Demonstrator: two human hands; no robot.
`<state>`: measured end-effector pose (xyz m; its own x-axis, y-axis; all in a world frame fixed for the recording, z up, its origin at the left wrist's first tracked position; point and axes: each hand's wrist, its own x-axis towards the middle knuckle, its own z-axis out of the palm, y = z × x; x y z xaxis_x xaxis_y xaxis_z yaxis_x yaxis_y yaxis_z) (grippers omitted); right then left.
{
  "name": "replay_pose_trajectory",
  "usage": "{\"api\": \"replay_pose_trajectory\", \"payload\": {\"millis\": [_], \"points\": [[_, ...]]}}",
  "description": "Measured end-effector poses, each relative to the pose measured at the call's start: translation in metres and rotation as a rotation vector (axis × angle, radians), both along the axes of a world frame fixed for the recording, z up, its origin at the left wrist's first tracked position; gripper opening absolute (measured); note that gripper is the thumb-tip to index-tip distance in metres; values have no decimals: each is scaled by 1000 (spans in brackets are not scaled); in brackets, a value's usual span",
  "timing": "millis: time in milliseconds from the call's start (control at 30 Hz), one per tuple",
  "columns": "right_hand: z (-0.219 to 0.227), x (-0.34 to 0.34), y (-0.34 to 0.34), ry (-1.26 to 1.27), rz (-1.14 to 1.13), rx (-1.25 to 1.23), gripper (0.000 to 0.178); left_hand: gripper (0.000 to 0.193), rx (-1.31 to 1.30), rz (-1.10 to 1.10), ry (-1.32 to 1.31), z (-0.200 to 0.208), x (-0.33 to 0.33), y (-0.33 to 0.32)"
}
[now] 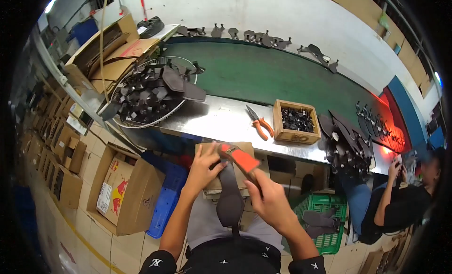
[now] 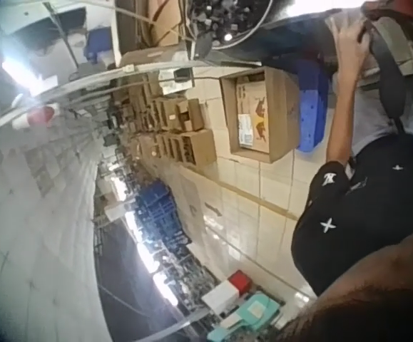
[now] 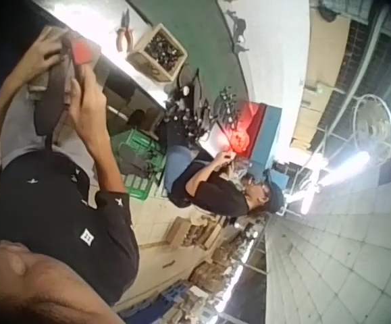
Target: Hammering and assembling components of shoe soles on a workbench in a factory.
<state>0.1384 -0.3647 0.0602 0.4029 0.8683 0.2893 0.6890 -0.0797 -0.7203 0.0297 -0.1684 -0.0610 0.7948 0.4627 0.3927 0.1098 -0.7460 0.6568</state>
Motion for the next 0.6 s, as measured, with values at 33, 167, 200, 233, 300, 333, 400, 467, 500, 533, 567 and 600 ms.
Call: {"api": "replay_pose_trajectory", "payload": {"millis": [33,167,200,233,300,333,400,467,500,533,567,600], "points": [[10,-6,-5,-50,-20,34,51,30,9,-57,-35,6,-6,-2],[-2,6,13,-261,-9,175,52,25,-429,-289,-46,48,-52,-43],[-8,12,12,-306,4,124,52,24,-406,-336,-57,64,-60,-58],[-22,20,11,-415,-2,59,47,22,-394,-349,-60,81,-67,-69],[-48,28,11,-530,44,-61,44,19,-588,-297,-105,105,-80,-93],[-58,31,11,-652,86,-179,41,18,-705,-330,14,115,-86,-96],[-64,34,12,-738,114,-288,37,22,-816,-328,-12,118,-92,-107],[-43,30,15,-695,215,-83,46,22,-922,-328,11,122,-96,-112],[-25,24,12,-453,300,2,39,23,-1021,-351,25,123,-96,-114],[-17,19,7,-439,298,-8,39,23,-1035,-349,36,123,-96,-114],[-9,13,-4,36,493,27,35,23,-1101,-390,59,124,-96,-115],[-1,8,-13,518,665,70,32,23,-1165,-432,81,126,-95,-116]]}}
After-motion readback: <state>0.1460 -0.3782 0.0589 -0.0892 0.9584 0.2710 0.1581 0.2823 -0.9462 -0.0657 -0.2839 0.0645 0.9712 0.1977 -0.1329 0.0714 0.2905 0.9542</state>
